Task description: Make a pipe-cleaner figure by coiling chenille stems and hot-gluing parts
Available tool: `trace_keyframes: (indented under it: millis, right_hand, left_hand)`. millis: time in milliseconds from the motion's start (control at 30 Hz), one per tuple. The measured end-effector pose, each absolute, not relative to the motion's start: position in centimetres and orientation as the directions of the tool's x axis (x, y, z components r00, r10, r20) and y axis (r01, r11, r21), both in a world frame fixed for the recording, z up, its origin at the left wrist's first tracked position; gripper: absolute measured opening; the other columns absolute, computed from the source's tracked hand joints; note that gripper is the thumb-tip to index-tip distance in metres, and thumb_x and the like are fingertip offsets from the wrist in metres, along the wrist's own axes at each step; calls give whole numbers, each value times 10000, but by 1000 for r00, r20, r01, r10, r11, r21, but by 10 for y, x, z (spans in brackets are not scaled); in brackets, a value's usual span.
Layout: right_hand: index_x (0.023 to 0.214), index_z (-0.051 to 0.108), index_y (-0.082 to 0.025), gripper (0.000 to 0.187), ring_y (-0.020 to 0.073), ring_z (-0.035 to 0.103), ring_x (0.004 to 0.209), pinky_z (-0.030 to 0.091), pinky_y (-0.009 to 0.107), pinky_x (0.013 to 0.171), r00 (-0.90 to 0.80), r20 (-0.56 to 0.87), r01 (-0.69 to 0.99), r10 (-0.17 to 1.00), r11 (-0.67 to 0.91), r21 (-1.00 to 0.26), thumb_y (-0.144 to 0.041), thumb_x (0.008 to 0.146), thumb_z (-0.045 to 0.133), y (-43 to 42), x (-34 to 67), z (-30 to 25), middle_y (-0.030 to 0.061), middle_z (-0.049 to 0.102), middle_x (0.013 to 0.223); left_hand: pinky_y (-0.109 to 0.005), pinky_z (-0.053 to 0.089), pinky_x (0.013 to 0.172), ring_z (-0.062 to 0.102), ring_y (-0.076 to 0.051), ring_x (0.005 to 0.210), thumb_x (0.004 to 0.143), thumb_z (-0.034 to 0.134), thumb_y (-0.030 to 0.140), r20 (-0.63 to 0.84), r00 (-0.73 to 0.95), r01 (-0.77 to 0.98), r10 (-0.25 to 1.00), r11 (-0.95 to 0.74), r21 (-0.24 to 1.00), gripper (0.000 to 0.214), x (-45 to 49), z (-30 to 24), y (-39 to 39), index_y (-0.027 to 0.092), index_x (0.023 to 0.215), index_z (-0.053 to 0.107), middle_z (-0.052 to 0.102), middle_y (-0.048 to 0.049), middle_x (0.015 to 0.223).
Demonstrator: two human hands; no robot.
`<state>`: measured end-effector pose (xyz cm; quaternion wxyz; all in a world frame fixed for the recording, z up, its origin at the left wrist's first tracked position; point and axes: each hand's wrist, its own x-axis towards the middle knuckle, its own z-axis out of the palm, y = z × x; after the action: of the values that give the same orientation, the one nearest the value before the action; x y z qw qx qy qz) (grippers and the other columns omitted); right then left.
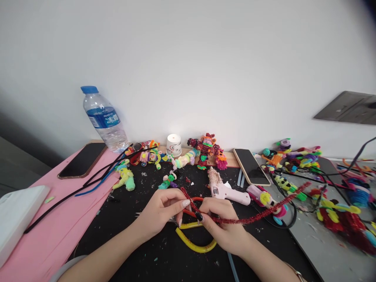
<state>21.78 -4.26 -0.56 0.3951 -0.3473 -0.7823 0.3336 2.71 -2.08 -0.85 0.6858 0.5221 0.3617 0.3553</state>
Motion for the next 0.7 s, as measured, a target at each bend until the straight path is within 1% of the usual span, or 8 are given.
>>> trace_keyframes:
  millis: [200, 300, 367, 467, 567, 633, 700]
  right_hand:
    - [620, 523, -175, 318, 111, 442, 526, 327, 242, 515, -376, 372, 243, 849, 478, -844, -297, 909, 467, -41, 220, -4, -11, 494, 560]
    - [590, 530, -165, 399, 107, 457, 524, 335, 233, 509, -348, 325, 213, 880, 411, -886, -357, 927, 437, -40, 220, -3, -6, 506, 550]
    - [570, 520, -163, 445, 105, 456, 517, 337, 229, 497, -342, 279, 196, 897, 358, -913, -402, 931, 418, -41, 220, -3, -3, 507, 545]
    - [565, 515, -163, 461, 105, 454, 512, 345, 231, 495, -355, 246, 168, 902, 320, -932, -437, 925, 423, -41, 220, -4, -4, 501, 538]
    - [561, 509, -166, 460, 101, 445, 504, 348, 233, 498, -389, 249, 135, 887, 322, -937, -438, 924, 430, -41, 219, -4, -10, 488, 532]
    - [563, 505, -170, 457, 102, 443, 504, 352, 236, 501, -414, 247, 123, 876, 322, -939, -439, 924, 430, -41, 219, -4, -12, 485, 534]
    - [562, 500, -172, 451, 103, 442, 509, 353, 235, 504, -434, 243, 130, 868, 327, -936, -433, 924, 433, -41, 218, -3, -13, 478, 538]
  left_hand:
    - [-188, 410, 471, 506, -67, 436, 797, 636, 341, -108, 540, -79, 835, 178, 981, 248, 27, -10, -20, 115, 694, 639, 533, 30, 564]
    - [-183, 415, 465, 514, -64, 429, 789, 645, 340, -122, 596, -56, 793, 193, 980, 247, 27, -9, -21, 113, 691, 640, 541, 27, 576]
    - [-183, 416, 455, 510, -70, 417, 789, 643, 354, -152, 636, -28, 757, 219, 975, 255, 27, -8, -22, 116, 697, 637, 542, 25, 547]
    - [-183, 409, 436, 496, -75, 399, 797, 630, 363, -185, 693, 5, 697, 252, 968, 261, 27, -8, -23, 120, 701, 639, 535, 24, 501]
    - [-171, 383, 417, 483, -72, 378, 799, 628, 354, -204, 736, 27, 646, 273, 962, 251, 26, -10, -23, 125, 697, 643, 516, 34, 458]
    - [-168, 371, 404, 488, -71, 371, 787, 640, 363, -225, 753, 47, 618, 290, 956, 249, 25, -11, -24, 130, 702, 644, 545, 25, 481]
    - [-170, 372, 398, 504, -69, 375, 767, 659, 372, -249, 769, 67, 589, 313, 948, 250, 25, -12, -24, 131, 702, 647, 589, 7, 550]
